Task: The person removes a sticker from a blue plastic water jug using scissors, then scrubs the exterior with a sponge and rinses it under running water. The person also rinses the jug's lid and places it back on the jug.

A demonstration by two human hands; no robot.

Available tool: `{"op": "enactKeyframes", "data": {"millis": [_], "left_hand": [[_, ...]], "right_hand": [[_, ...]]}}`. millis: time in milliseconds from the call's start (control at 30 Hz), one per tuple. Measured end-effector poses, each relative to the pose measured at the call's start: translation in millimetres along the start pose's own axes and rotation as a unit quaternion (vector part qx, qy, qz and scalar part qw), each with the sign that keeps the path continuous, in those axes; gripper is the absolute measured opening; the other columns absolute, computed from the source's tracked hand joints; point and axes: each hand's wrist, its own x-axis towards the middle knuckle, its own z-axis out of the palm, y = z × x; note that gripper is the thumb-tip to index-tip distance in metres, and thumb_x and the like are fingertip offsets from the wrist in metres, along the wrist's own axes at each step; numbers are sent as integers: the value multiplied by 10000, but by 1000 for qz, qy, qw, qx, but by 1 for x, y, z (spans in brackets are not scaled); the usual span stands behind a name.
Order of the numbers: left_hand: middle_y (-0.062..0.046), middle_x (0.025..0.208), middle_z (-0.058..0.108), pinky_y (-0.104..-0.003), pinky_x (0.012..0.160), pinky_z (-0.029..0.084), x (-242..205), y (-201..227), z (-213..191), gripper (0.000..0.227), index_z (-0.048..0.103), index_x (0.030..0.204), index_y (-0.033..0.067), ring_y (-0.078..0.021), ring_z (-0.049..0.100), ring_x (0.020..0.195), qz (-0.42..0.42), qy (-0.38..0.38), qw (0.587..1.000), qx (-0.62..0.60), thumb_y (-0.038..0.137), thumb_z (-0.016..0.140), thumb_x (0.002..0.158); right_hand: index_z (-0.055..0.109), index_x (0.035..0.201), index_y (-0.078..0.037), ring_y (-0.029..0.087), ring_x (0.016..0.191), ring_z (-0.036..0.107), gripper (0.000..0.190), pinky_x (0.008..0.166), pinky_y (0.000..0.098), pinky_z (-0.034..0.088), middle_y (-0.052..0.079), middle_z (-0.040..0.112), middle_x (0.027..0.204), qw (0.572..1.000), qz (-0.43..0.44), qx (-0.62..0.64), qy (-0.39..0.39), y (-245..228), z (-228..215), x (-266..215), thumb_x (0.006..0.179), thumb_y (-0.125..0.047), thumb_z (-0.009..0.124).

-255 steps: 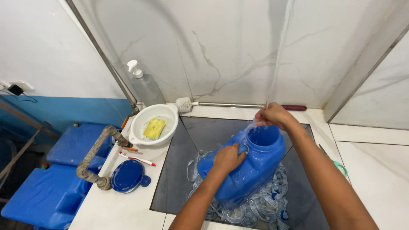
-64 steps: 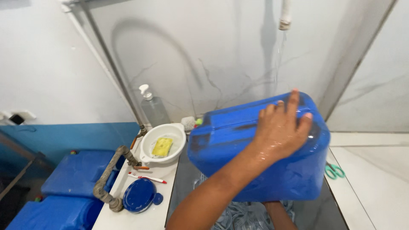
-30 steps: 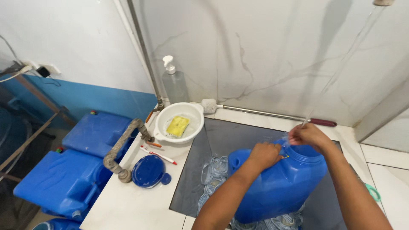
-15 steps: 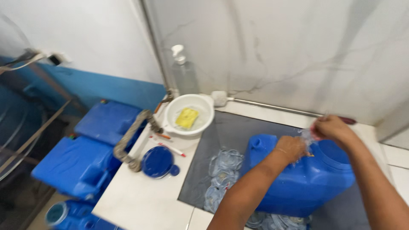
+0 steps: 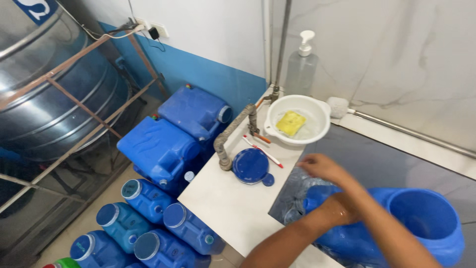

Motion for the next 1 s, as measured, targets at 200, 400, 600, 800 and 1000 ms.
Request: {"op": "enactKeyframes", "data": {"millis": [200, 400, 600, 800, 1000], "left_hand": [[-182, 876, 711, -495, 681, 565, -31, 0, -3, 465, 580, 1102, 56, -386, 725, 791, 35, 1, 999, -38, 504, 573, 980], [-242, 1017, 705, -525, 792, 571, -29, -10, 16, 499, 587, 1122, 38, -428, 723, 907, 44, -20, 996, -70, 485, 587, 900], [-243, 958, 713, -506, 745, 582, -23, -10, 17, 496, 583, 1116, 25, -412, 731, 841, 51, -12, 996, -70, 481, 583, 922], [-172, 791, 711, -494, 632, 563, -34, 8, -7, 388, 588, 1034, 46, -356, 716, 686, 53, 27, 998, -36, 414, 659, 933], [-155, 767, 694, -486, 606, 551, -34, 12, -18, 402, 581, 1019, 41, -353, 700, 667, 54, 58, 997, -19, 421, 691, 944]], "right_hand": [[685, 1151, 4, 182, 711, 673, 558, 622, 301, 526, 150, 729, 874, 989, 50, -65, 127, -51, 138, 86, 875, -472, 777], [725, 1042, 61, 163, 518, 551, 356, 497, 310, 469, 89, 627, 654, 977, 108, 158, 95, -21, 104, 87, 967, -282, 666], [697, 1001, 113, 274, 610, 603, 369, 563, 385, 518, 232, 634, 847, 964, 44, -15, 262, -35, 70, 40, 959, -252, 664], [698, 902, -9, 374, 1034, 617, 338, 945, 462, 498, 211, 640, 1027, 938, -147, -298, 102, -109, 162, 20, 887, -345, 723], [499, 1384, 110, 396, 1101, 540, 946, 815, 484, 502, 225, 560, 1193, 908, -150, -366, 138, -139, 226, 59, 665, -382, 867]]}}
